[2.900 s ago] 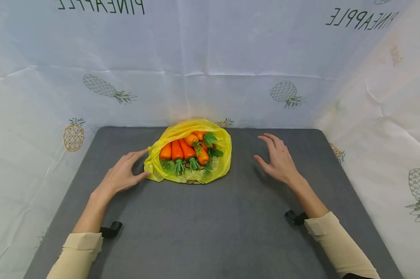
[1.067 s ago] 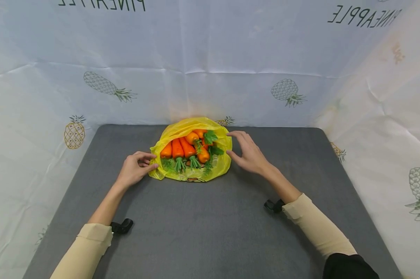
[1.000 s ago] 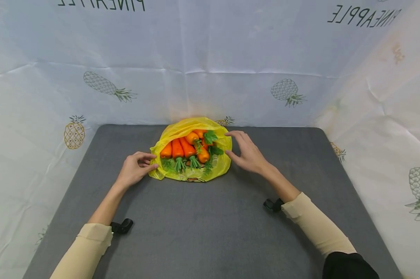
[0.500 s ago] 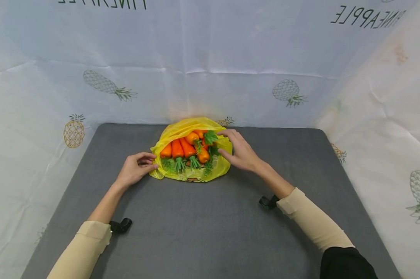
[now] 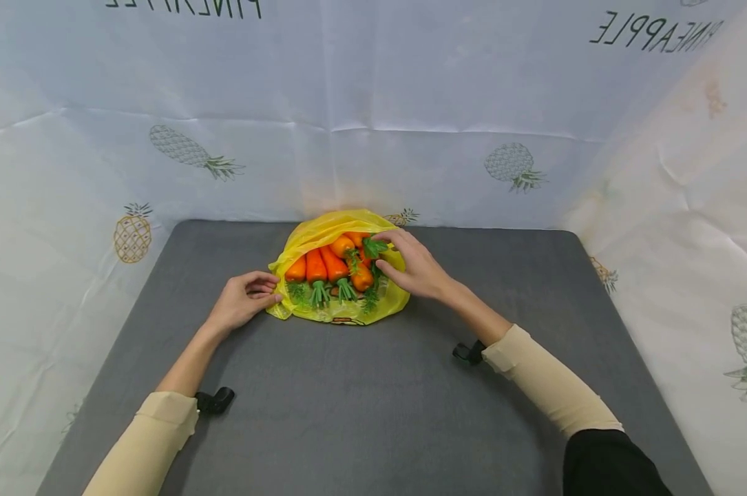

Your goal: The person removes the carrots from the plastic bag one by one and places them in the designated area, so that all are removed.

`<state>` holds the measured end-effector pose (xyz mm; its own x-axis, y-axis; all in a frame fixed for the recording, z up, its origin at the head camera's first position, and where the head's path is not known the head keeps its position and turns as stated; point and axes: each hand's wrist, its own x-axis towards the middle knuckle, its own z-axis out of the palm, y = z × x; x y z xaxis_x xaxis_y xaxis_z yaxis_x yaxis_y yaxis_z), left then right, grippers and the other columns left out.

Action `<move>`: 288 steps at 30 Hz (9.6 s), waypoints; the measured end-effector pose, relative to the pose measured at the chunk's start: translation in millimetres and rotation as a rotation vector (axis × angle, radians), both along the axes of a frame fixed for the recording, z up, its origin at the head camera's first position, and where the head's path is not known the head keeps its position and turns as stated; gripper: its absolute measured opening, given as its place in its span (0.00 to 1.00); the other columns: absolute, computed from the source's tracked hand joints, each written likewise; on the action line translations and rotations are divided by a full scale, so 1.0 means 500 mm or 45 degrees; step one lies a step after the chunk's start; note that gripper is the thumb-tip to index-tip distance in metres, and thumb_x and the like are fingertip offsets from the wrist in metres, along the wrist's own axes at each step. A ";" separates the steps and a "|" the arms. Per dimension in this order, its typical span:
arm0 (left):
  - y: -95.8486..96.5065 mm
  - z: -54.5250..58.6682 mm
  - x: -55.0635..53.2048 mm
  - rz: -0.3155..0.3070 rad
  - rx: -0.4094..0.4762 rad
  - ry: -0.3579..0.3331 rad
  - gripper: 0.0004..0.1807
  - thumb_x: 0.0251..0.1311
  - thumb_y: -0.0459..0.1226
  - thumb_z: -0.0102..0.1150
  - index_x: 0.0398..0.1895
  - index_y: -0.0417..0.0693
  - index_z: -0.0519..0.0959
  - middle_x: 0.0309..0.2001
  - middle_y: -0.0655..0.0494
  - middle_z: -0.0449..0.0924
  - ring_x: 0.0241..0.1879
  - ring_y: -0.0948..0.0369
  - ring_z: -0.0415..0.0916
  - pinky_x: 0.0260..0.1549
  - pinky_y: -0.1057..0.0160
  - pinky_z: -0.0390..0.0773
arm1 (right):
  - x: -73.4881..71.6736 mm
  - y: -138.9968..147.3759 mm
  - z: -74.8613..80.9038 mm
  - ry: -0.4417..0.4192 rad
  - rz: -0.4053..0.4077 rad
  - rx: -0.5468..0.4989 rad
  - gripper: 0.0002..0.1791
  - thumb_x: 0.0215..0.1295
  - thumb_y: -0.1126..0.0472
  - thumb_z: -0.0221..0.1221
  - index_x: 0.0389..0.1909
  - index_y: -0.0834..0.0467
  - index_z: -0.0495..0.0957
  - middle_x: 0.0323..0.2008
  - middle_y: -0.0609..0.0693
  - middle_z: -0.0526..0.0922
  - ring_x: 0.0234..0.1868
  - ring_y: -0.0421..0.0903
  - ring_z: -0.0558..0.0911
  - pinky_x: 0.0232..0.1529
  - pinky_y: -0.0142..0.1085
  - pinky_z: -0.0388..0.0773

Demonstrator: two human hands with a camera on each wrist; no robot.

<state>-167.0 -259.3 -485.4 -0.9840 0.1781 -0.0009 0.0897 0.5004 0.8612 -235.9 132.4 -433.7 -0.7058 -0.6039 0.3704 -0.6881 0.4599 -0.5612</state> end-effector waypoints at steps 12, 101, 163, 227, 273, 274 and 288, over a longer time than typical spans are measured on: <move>0.001 -0.002 0.001 0.018 -0.022 -0.001 0.21 0.70 0.35 0.73 0.62 0.35 0.83 0.55 0.34 0.86 0.46 0.69 0.81 0.44 0.81 0.81 | -0.014 -0.065 0.001 0.010 0.037 -0.046 0.20 0.77 0.62 0.65 0.64 0.67 0.80 0.61 0.63 0.85 0.60 0.63 0.84 0.61 0.58 0.83; 0.004 -0.008 0.001 0.044 -0.059 -0.037 0.23 0.72 0.39 0.72 0.63 0.36 0.83 0.56 0.35 0.87 0.48 0.66 0.83 0.44 0.82 0.81 | -0.032 -0.148 -0.011 -0.121 -0.337 0.307 0.30 0.69 0.50 0.70 0.68 0.61 0.82 0.59 0.62 0.84 0.45 0.54 0.85 0.47 0.46 0.86; 0.003 -0.006 0.005 0.049 -0.030 -0.066 0.23 0.72 0.38 0.71 0.65 0.35 0.82 0.58 0.35 0.86 0.51 0.62 0.83 0.45 0.82 0.80 | 0.082 0.087 0.091 -0.067 -0.537 -0.325 0.23 0.68 0.61 0.73 0.63 0.62 0.86 0.58 0.62 0.84 0.45 0.60 0.88 0.55 0.50 0.87; 0.003 -0.008 0.007 0.060 -0.041 -0.079 0.23 0.73 0.40 0.71 0.65 0.37 0.83 0.59 0.36 0.86 0.50 0.67 0.81 0.46 0.82 0.80 | -0.004 0.155 -0.080 -0.483 -0.808 0.096 0.34 0.69 0.50 0.72 0.66 0.69 0.78 0.56 0.68 0.84 0.46 0.62 0.87 0.53 0.55 0.87; 0.007 -0.003 0.006 0.068 0.000 -0.061 0.23 0.71 0.38 0.73 0.64 0.35 0.83 0.57 0.34 0.86 0.46 0.71 0.81 0.45 0.81 0.81 | -0.009 0.148 -0.026 -0.378 -0.760 0.028 0.31 0.72 0.53 0.71 0.68 0.67 0.77 0.59 0.67 0.84 0.54 0.64 0.88 0.56 0.59 0.87; 0.007 -0.003 0.005 0.068 -0.001 -0.061 0.23 0.71 0.38 0.73 0.64 0.35 0.83 0.57 0.34 0.86 0.46 0.71 0.81 0.45 0.81 0.81 | -0.008 0.145 -0.023 -0.370 -0.757 0.021 0.31 0.72 0.53 0.71 0.68 0.67 0.78 0.59 0.67 0.85 0.53 0.63 0.88 0.56 0.59 0.87; 0.006 -0.004 0.003 0.064 -0.012 -0.060 0.23 0.71 0.38 0.72 0.64 0.34 0.83 0.57 0.34 0.86 0.47 0.69 0.81 0.45 0.82 0.80 | 0.008 0.103 0.011 -0.335 -0.613 -0.076 0.30 0.72 0.55 0.72 0.67 0.67 0.78 0.59 0.68 0.84 0.53 0.63 0.88 0.57 0.57 0.88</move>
<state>-165.6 -256.2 -487.4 -0.9906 0.1281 -0.0487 0.0239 0.5111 0.8592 -231.7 183.8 -428.1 -0.9705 -0.1731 0.1678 -0.2406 0.6505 -0.7204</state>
